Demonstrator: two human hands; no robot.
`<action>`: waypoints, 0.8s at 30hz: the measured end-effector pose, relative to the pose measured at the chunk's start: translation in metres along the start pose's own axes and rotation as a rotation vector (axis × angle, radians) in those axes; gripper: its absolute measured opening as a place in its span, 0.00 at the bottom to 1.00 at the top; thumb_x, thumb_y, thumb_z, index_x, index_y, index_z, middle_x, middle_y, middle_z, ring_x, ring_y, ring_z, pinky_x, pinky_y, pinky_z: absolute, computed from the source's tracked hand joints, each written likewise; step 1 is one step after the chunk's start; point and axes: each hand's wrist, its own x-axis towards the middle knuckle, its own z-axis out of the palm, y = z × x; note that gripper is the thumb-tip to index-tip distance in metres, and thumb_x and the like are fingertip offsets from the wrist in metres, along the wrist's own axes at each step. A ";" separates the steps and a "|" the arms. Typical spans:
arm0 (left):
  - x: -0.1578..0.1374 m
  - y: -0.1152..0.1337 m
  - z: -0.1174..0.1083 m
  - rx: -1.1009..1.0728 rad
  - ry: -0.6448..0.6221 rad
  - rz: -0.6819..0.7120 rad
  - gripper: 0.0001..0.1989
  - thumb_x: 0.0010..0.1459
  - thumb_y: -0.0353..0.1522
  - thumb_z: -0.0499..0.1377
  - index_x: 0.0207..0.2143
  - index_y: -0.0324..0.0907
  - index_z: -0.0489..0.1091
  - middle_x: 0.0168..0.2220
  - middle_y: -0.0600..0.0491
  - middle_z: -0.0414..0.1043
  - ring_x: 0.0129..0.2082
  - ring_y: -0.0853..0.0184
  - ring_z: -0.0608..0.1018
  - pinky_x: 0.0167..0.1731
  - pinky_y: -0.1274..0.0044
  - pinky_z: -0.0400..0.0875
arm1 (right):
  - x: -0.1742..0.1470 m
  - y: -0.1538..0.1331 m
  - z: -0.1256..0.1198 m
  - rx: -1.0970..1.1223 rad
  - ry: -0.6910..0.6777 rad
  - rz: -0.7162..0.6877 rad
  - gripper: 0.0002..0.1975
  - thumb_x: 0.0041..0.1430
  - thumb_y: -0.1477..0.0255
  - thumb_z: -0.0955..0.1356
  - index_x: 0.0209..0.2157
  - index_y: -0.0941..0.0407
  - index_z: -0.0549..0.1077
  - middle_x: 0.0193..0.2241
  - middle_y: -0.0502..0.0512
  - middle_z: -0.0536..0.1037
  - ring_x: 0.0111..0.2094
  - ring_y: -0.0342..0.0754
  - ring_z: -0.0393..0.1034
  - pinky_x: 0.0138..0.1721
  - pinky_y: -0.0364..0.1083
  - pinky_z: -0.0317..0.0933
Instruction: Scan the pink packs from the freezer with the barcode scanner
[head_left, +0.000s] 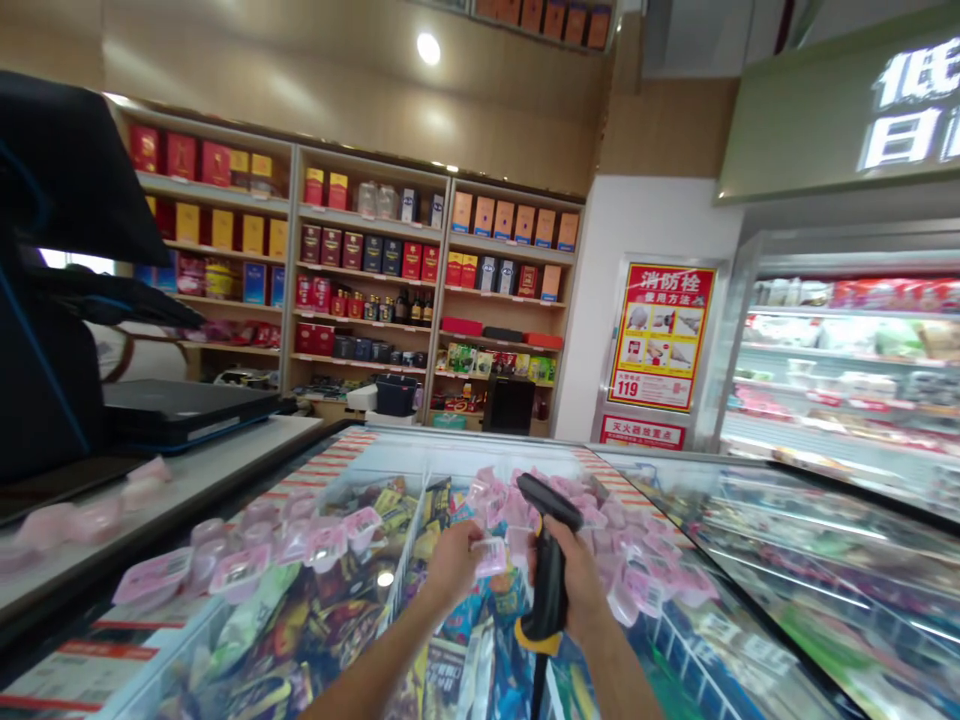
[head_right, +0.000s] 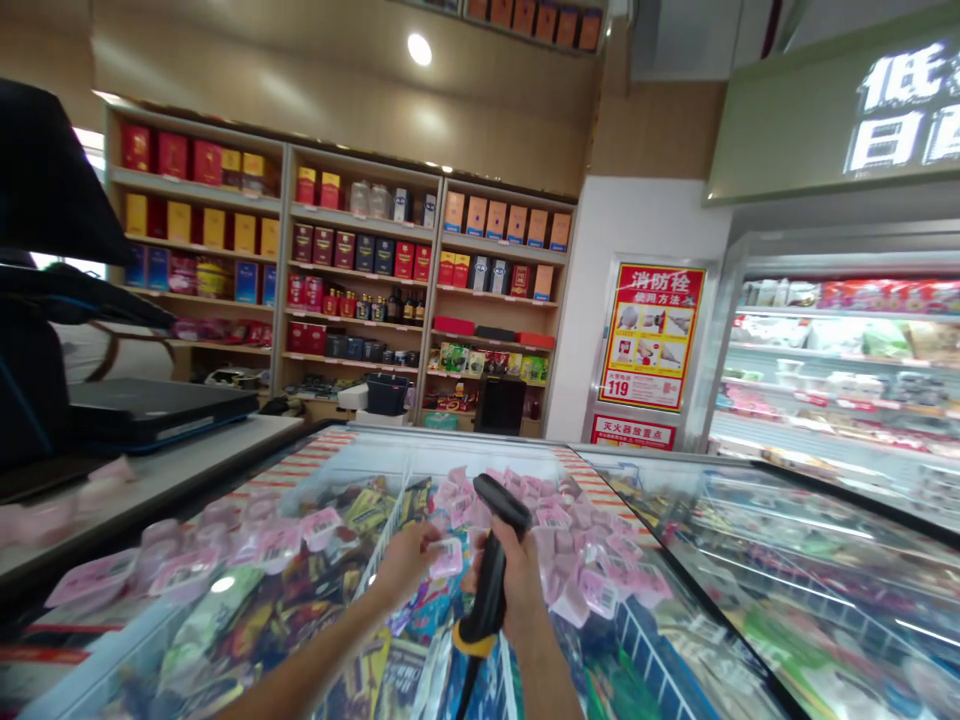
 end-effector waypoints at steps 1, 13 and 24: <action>0.002 -0.007 -0.008 -0.006 0.022 -0.050 0.10 0.53 0.35 0.52 0.34 0.37 0.67 0.35 0.53 0.70 0.34 0.69 0.72 0.35 0.70 0.67 | -0.001 0.002 0.002 -0.015 -0.034 0.020 0.16 0.40 0.61 0.67 0.23 0.60 0.65 0.13 0.48 0.68 0.12 0.38 0.60 0.13 0.38 0.56; 0.018 -0.071 -0.070 -0.134 0.241 -0.356 0.12 0.53 0.35 0.52 0.39 0.38 0.64 0.38 0.52 0.68 0.33 0.69 0.73 0.32 0.72 0.69 | -0.025 0.026 0.030 -0.340 -0.239 0.202 0.18 0.44 0.58 0.62 0.19 0.61 0.66 0.09 0.49 0.65 0.10 0.39 0.57 0.10 0.38 0.53; 0.012 -0.072 -0.080 0.077 0.300 -0.271 0.12 0.53 0.35 0.52 0.38 0.39 0.65 0.40 0.52 0.68 0.36 0.68 0.72 0.36 0.70 0.67 | -0.025 0.027 0.030 -0.436 -0.240 0.180 0.19 0.45 0.60 0.61 0.14 0.61 0.66 0.08 0.50 0.64 0.08 0.38 0.55 0.10 0.38 0.51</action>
